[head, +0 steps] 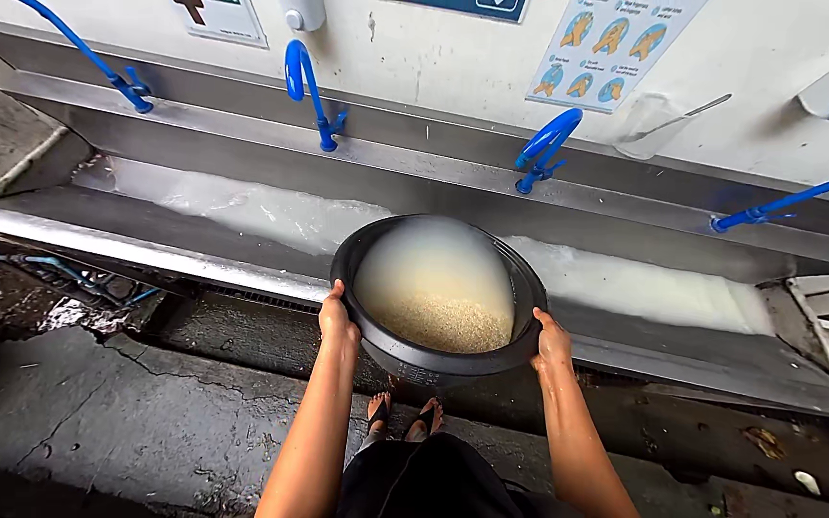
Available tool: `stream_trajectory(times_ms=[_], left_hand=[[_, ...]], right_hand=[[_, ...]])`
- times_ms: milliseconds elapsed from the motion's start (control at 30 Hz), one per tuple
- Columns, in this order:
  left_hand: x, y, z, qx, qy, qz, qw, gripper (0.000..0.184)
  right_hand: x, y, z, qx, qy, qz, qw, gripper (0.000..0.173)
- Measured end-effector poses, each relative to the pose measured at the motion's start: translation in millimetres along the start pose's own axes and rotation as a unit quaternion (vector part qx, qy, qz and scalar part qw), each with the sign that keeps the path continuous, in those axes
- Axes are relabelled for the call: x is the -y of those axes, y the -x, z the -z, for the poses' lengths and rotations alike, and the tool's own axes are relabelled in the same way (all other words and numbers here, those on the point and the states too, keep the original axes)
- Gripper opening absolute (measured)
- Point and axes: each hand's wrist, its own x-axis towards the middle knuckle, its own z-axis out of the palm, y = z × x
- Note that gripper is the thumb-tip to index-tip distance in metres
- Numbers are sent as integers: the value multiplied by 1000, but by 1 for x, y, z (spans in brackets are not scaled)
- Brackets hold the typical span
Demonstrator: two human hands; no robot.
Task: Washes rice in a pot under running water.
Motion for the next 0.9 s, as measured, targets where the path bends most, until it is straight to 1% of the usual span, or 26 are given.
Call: stream_trajectory(times_ms=[133,267,500,900], left_hand=[[-5,13,-2,7,4,4,1000,33],[-10,26,-4,31,-4,-3,1000,31],[-13,34,-7,64,-32,-10,997,30],[-18,34,-14,74,-57,-17,995,31]], right_hand=[[8,7,6,-3,-25,-6,1000,23],[17,14,17,8,-37,-2,999,18],[28,24,30,23,-41,8,999,9],[39,32,23,10,-47,-3,999,9]])
